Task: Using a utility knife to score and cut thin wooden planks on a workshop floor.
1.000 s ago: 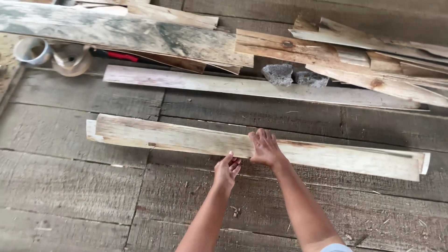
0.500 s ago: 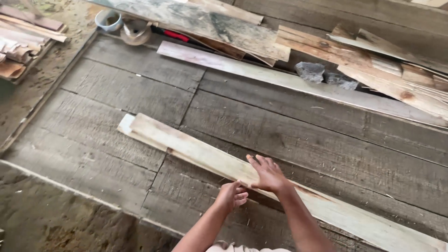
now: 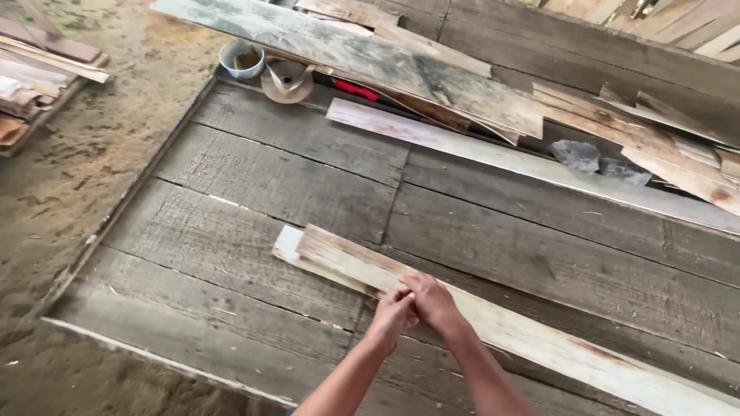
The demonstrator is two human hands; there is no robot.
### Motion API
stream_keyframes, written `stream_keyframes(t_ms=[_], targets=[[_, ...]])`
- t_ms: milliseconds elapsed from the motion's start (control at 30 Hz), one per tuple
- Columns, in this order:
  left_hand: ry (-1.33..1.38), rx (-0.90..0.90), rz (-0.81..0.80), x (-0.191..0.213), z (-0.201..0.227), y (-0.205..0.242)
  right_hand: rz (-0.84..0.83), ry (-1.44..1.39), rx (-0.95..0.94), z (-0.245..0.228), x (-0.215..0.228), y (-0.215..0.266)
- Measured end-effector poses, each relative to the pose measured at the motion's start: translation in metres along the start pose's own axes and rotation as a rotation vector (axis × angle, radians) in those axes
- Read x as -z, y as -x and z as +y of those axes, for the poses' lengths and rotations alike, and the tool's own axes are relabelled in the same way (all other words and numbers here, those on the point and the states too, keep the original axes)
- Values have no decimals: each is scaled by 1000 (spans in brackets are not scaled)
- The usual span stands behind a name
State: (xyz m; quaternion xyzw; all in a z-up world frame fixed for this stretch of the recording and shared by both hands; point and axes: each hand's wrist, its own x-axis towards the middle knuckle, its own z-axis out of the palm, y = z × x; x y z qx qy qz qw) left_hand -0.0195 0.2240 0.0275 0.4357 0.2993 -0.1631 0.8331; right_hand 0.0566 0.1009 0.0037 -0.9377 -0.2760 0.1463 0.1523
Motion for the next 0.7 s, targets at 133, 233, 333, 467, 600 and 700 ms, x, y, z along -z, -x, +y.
stream_keyframes(t_ms=[133,233,333,467,600,700], targets=[[-45,34,21,55,82,1,-98,-50,-173,-80,10,-63],[-78,24,0,72,143,-5,-72,-136,-194,-121,35,-108],[-83,53,39,88,168,-49,-90,-142,-220,-116,32,-169],[92,-106,48,88,207,-119,-6,-67,-158,-113,53,-249],[-25,-19,49,62,300,-159,152,-47,-196,-87,78,-343],[-209,-263,56,53,347,-244,337,-63,-189,-45,91,-430]])
